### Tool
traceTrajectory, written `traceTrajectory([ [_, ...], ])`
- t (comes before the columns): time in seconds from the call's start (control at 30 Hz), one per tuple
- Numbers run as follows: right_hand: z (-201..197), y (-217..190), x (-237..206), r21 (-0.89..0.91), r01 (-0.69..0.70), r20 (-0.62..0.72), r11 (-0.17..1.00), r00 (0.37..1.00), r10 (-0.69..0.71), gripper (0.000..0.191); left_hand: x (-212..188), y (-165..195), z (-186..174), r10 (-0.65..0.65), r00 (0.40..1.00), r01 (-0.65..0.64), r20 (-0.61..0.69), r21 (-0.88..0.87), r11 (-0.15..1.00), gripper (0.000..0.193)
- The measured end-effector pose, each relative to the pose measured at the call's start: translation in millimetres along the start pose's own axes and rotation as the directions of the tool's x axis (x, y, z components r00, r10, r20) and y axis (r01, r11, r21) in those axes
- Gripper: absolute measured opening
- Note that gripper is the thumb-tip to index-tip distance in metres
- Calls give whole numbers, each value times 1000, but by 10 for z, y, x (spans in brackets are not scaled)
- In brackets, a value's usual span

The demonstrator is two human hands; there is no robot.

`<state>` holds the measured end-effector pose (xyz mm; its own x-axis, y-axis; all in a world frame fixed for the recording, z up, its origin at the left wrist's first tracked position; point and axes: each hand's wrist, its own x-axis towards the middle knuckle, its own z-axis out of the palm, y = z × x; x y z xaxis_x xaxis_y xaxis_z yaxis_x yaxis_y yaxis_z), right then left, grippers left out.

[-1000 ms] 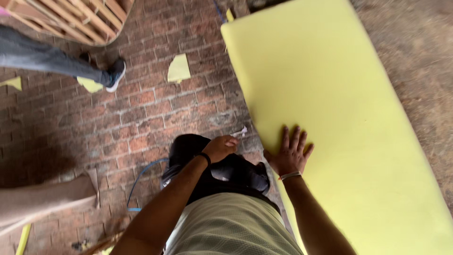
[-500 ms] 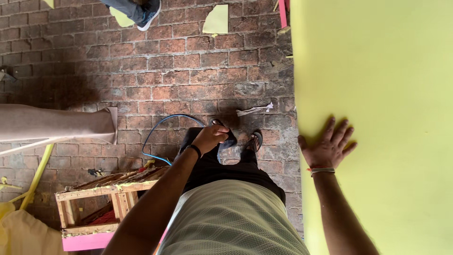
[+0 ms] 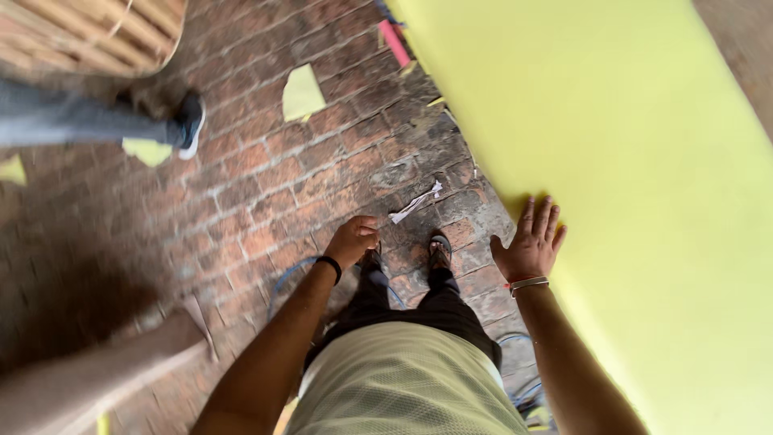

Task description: The person staples beige fabric onto the edge of a wooden furniture frame using a pneumatic staple gun and trims excess fabric with scissors. The person then handles a large yellow foam sheet, positioning it on a workbench.

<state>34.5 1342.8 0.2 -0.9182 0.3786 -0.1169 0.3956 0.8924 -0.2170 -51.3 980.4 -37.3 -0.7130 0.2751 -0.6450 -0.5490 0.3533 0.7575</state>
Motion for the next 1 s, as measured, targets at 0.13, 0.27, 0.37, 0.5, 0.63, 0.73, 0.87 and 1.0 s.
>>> traceTrajectory([
  [0.13,136,-239,-488,28,-130,2,991,992,130,82,284,206,-226,63,985,-76,158,76,994,46],
  [0.27,462,-269,-1067,155,-294,27,943,956,294,65,535,477,-109,108,951,-193,289,285,939,49],
  [0.37,693,-164,-1620,228,-460,60,858,886,460,62,668,759,271,195,887,-386,419,439,811,51],
  [0.5,925,91,-2481,283,-697,189,658,714,675,59,643,1272,1136,256,788,-597,560,590,544,62],
  [0.63,1008,331,-3179,301,-787,221,539,607,763,62,282,1654,2322,195,739,-673,645,724,154,73],
  [0.73,1073,346,-3490,343,-811,280,474,570,773,61,8,1739,3122,125,656,-748,744,664,-29,88],
  [0.87,1094,373,-3776,441,-857,375,267,446,813,54,-246,1666,3640,-45,708,-705,705,701,-111,99],
  [1.0,1228,347,-3986,610,-779,481,-144,220,849,43,-348,1596,3704,-72,723,-673,687,678,-295,111],
])
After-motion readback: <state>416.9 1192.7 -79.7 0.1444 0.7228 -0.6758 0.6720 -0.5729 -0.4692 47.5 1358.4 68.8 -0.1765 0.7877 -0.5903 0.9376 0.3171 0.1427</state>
